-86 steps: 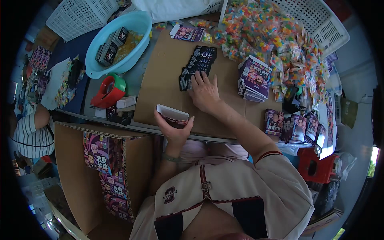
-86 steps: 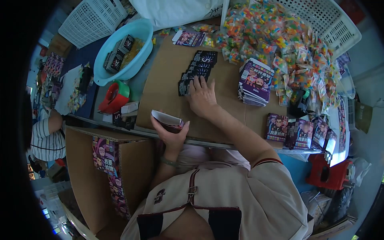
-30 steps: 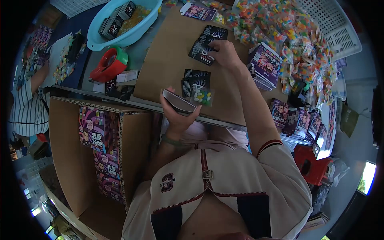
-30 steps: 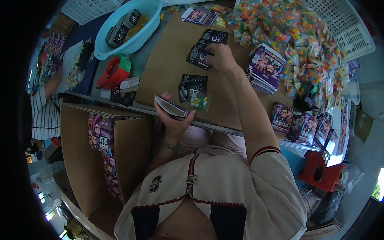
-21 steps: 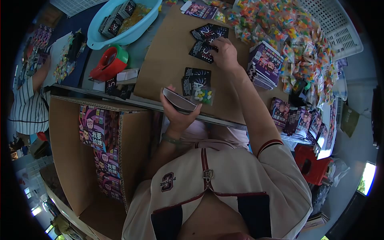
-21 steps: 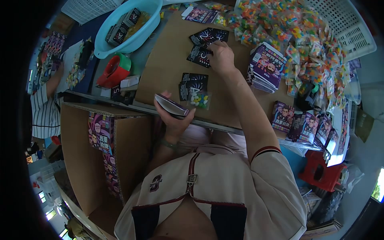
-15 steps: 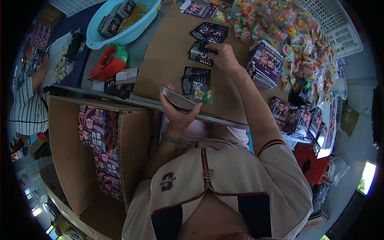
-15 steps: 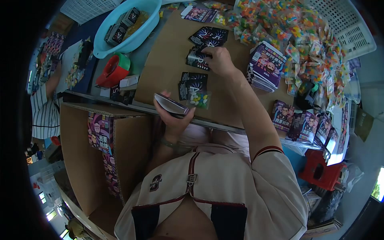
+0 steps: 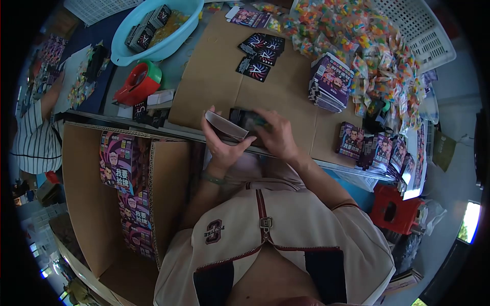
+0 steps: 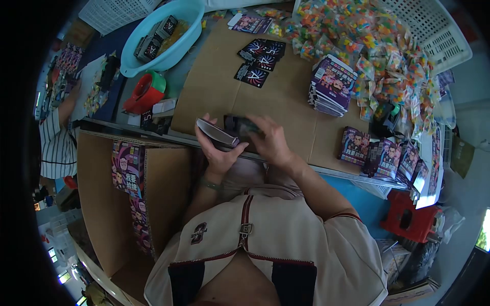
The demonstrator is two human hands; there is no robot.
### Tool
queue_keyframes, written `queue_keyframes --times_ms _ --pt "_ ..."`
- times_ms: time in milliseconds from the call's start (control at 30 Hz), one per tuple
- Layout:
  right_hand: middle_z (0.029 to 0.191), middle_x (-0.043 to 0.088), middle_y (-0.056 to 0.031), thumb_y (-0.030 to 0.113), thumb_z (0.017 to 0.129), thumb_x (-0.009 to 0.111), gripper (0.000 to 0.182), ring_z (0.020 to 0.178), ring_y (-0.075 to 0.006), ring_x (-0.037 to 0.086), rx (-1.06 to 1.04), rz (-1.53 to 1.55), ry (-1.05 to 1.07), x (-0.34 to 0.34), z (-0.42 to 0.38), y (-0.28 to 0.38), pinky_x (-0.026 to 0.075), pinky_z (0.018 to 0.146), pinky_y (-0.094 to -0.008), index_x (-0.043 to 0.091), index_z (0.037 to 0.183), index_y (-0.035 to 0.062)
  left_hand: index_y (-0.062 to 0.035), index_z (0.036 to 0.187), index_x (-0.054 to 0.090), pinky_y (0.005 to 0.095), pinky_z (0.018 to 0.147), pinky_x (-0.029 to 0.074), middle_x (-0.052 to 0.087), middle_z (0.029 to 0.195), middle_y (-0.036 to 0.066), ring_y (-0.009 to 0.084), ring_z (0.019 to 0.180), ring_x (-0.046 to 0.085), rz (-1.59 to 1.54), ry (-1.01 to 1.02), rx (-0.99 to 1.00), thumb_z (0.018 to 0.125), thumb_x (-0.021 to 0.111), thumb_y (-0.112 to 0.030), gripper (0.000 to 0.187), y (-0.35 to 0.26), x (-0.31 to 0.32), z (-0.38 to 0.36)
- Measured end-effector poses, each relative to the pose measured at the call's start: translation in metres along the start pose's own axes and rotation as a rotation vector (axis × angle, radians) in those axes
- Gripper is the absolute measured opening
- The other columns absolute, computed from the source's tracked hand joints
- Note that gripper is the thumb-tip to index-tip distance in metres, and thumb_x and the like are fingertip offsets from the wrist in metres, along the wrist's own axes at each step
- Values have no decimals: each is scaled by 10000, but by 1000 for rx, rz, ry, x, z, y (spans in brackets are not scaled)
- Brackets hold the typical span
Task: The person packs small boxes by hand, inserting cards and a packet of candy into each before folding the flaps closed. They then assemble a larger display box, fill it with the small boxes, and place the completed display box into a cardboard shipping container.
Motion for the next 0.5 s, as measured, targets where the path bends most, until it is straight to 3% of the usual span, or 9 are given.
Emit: queue_keyframes --times_ms 33,100,133,200,233,267,333,433,500 --pt "1064 637 -189 -14 771 698 534 878 -312 647 -8 2 3 -5 5 4 515 760 -365 531 1277 21 68 1395 224 447 1007 400 431 1307 239 363 1191 471 22 -42 -22 536 935 -265 1164 3 0 -1" --pt "1048 651 -136 -48 785 677 480 908 -205 646 263 538 -255 -35 17 5 519 761 -335 555 1245 12 65 1390 239 447 994 409 440 1295 241 368 1178 480 58 -99 -52 532 934 -260 1151 0 -1 -1" --pt "1048 651 -136 -48 785 677 480 908 -205 646 265 544 -244 -49 23 20 519 761 -335 555 1245 12 62 1385 255 450 975 419 450 1279 244 375 1158 493 146 -96 -91 528 932 -257 1138 -10 1 4" --pt "1058 656 -88 -74 798 658 405 939 -126 621 194 366 64 -71 41 56 525 746 -311 586 1190 1 55 1365 297 462 913 447 478 1224 244 395 1089 526 303 -103 -60 523 925 -253 1094 -17 7 9" --pt "1044 656 -108 -67 780 663 386 911 -189 665 -31 63 90 -75 49 69 536 700 -332 608 1151 23 55 1365 297 462 913 447 478 1224 244 395 1089 526 296 -106 -55 523 925 -253 1094 -20 9 12" --pt "1044 656 -108 -67 780 663 386 911 -189 665 -35 56 85 -80 57 74 536 700 -332 608 1151 23 54 1360 304 469 902 449 481 1214 241 399 1078 528 281 -80 -70 531 920 -258 1079 -22 12 14" --pt "1015 640 -138 -39 741 667 415 879 -285 671 -225 -395 269 -76 67 87 542 664 -368 609 1143 48 54 1355 310 477 891 451 484 1205 238 403 1066 531 263 -56 -78 539 915 -262 1064 -26 16 16" --pt "992 616 -159 -1 709 665 411 853 -350 644 -361 -456 479 -60 76 99 540 664 -402 621 1112 62 52 1348 320 494 883 447 488 1183 238 416 1055 530 351 -42 -51 556 902 -268 1034 -25 23 13" --pt "989 613 -153 5 709 659 401 842 -346 645 -363 -499 487 -41 77 102 540 668 -404 619 1104 59 50 1355 314 506 885 443 483 1193 242 431 1054 526 317 -75 39 568 894 -274 1030 -22 29 8"
Point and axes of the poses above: each hand's wrist, its own z-axis towards the middle knuckle, its own x-axis out of the palm, y = z × x, the point moved 4 cm from there along z, towards the middle knuckle
